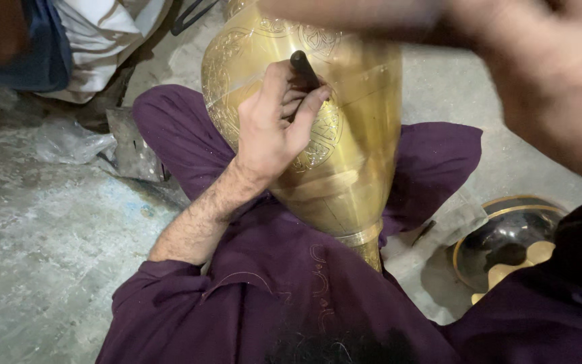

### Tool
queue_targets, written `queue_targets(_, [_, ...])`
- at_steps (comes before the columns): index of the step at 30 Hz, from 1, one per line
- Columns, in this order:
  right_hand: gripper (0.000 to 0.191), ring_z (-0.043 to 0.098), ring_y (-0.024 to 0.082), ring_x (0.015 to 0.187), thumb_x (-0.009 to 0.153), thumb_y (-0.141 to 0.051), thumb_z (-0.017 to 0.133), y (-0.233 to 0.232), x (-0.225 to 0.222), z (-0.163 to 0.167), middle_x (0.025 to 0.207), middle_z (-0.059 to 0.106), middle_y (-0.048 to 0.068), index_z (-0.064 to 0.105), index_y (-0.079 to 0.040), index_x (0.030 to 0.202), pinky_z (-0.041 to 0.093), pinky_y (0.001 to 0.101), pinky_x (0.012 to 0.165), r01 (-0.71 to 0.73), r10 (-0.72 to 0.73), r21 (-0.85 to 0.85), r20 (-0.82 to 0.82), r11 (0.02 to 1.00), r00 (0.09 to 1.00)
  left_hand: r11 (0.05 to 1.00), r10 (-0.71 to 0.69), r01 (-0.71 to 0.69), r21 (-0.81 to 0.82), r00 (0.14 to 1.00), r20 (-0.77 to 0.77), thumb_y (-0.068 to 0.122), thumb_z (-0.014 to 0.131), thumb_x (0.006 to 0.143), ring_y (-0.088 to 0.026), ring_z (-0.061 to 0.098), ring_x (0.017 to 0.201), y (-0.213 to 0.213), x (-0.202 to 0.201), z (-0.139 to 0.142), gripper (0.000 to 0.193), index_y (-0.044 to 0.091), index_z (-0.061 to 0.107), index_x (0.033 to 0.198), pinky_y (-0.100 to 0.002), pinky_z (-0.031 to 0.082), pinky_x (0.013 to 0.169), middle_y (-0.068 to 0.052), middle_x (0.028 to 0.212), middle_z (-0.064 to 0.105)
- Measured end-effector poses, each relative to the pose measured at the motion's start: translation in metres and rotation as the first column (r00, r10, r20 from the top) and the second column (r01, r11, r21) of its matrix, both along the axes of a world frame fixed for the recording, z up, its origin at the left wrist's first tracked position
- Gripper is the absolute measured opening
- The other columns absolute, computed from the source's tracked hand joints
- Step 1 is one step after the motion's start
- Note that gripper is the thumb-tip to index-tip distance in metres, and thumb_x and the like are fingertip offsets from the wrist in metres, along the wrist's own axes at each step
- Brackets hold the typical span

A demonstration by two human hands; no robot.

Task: The person sits cross-legged on the floor holding a large brass vase between their legs and engraves decorative patterns into its surface. They hold a chisel against the brass with one hand and strike it with a wooden mallet in the other hand, repositioning the chisel repeatedly to work across the patterned area.

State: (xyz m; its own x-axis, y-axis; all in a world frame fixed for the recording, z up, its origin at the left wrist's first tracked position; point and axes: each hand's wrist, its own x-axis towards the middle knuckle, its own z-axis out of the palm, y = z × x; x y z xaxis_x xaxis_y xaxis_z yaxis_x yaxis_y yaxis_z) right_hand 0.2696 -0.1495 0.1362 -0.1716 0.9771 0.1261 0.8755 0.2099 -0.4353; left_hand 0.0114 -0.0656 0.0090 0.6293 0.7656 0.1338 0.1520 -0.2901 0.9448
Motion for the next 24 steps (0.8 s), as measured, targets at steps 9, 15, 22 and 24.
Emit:
queue_targets(9, [0.047, 0.065, 0.025, 0.076, 0.099, 0.021, 0.063, -0.012, 0.02, -0.015, 0.096, 0.065, 0.017, 0.059, 0.0, 0.141, 0.05, 0.0358, 0.068, 0.044, -0.049, -0.091, -0.051, 0.995, 0.998, 0.986, -0.162, 0.159, -0.043, 0.986, -0.05, 0.004, 0.07, 0.107, -0.02, 0.082, 0.101, 0.019, 0.005, 0.004, 0.029, -0.003, 0.052, 0.127, -0.029, 0.071, 0.083, -0.015, 0.11, 0.077])
queue_targets(15, [0.066, 0.064, 0.037, 0.106, 0.09, 0.006, 0.082, -0.051, 0.025, -0.031, 0.124, 0.061, 0.021, 0.053, -0.003, 0.15, 0.054, 0.0436, 0.088, 0.192, -0.198, 0.078, 0.087, 0.978, 0.976, 0.879, -0.458, 0.476, 0.021, 0.857, -0.237, 0.013, 0.075, 0.103, -0.023, 0.08, 0.09, 0.054, 0.022, 0.009, 0.035, 0.003, 0.056, 0.13, -0.033, 0.064, 0.078, -0.013, 0.096, 0.076])
queue_targets(22, [0.069, 0.066, 0.037, 0.107, 0.096, 0.003, 0.077, -0.1, -0.008, -0.1, 0.123, 0.06, 0.018, 0.044, -0.01, 0.155, 0.055, 0.0384, 0.095, 0.45, -0.41, 0.129, -0.251, 0.884, 0.877, 0.64, -0.721, 0.752, 0.159, 0.659, -0.215, 0.018, 0.077, 0.099, -0.03, 0.077, 0.091, 0.088, 0.049, 0.016, 0.039, 0.005, 0.057, 0.13, -0.04, 0.061, 0.077, -0.013, 0.101, 0.076])
queue_targets(24, [0.068, 0.068, 0.036, 0.11, 0.096, 0.004, 0.076, -0.122, -0.026, -0.116, 0.127, 0.062, 0.019, 0.047, -0.011, 0.156, 0.056, 0.0372, 0.096, 0.542, -0.524, 0.076, -0.178, 0.837, 0.833, 0.552, -0.804, 0.82, 0.151, 0.571, -0.163, 0.015, 0.075, 0.099, -0.031, 0.076, 0.092, 0.096, 0.059, 0.021, 0.038, 0.005, 0.058, 0.132, -0.041, 0.06, 0.078, -0.013, 0.103, 0.075])
